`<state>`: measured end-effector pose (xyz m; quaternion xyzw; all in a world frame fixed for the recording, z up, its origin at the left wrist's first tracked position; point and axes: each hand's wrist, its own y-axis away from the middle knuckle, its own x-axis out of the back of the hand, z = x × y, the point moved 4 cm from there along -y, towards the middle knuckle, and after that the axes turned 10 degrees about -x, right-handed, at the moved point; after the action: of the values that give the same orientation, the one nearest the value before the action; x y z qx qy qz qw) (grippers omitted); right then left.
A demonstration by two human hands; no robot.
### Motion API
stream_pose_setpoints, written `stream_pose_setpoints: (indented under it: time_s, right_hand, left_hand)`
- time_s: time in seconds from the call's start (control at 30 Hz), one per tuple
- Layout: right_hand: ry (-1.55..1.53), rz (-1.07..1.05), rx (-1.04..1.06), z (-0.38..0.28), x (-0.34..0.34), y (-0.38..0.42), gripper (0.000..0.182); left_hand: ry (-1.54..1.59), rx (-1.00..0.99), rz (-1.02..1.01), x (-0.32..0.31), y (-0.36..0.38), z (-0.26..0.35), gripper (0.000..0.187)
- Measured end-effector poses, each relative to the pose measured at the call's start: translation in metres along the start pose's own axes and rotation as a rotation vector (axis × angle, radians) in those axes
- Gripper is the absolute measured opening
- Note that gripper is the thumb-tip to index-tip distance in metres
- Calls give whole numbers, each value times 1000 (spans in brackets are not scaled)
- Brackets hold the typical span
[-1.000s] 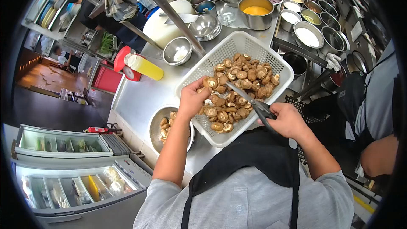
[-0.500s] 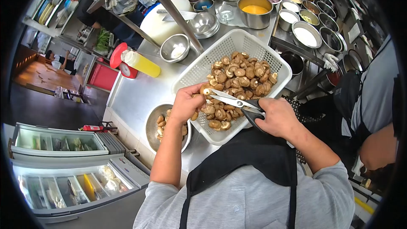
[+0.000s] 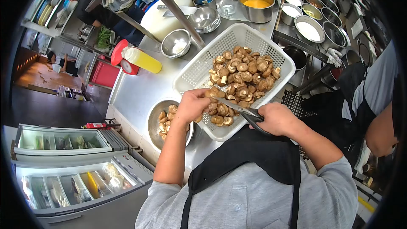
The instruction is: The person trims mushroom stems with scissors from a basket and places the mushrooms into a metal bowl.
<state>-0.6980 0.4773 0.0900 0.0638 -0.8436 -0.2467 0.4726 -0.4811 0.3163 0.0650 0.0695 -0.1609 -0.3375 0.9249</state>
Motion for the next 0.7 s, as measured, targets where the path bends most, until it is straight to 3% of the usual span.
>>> stream_pose_setpoints:
  time_s: [0.1, 0.23, 0.33, 0.4, 0.43, 0.5, 0.57, 0.63, 0.7]
  right_hand:
    - [-52, -72, -51, 12, 16, 7, 47]
    - [-337, 61, -155, 46, 24, 12, 50]
    - [-486, 87, -196, 62, 16, 7, 49]
    - [-533, 123, -229, 62, 16, 6, 49]
    - [-531, 123, -231, 60, 15, 6, 49]
    - [-536, 103, -204, 52, 15, 2, 49]
    - [-520, 124, -141, 41, 15, -1, 50]
    - [-448, 107, -153, 29, 18, 0, 50]
    - [-422, 90, -183, 21, 19, 6, 49]
  left_hand:
    - [-172, -57, 204, 40, 18, 11, 48]
    - [-121, -50, 582, 114, 52, -34, 43]
    - [-360, 35, 577, 130, 56, -76, 37]
    - [-819, -147, 604, 120, 50, -60, 30]
    - [-816, -147, 603, 115, 41, -60, 30]
    - [-660, -356, 777, 88, 10, -20, 26]
    - [-672, -307, 529, 53, -34, -4, 24]
    - [-859, -25, 221, 19, -80, -9, 23]
    - [-948, 57, 212, 1, -114, -34, 27]
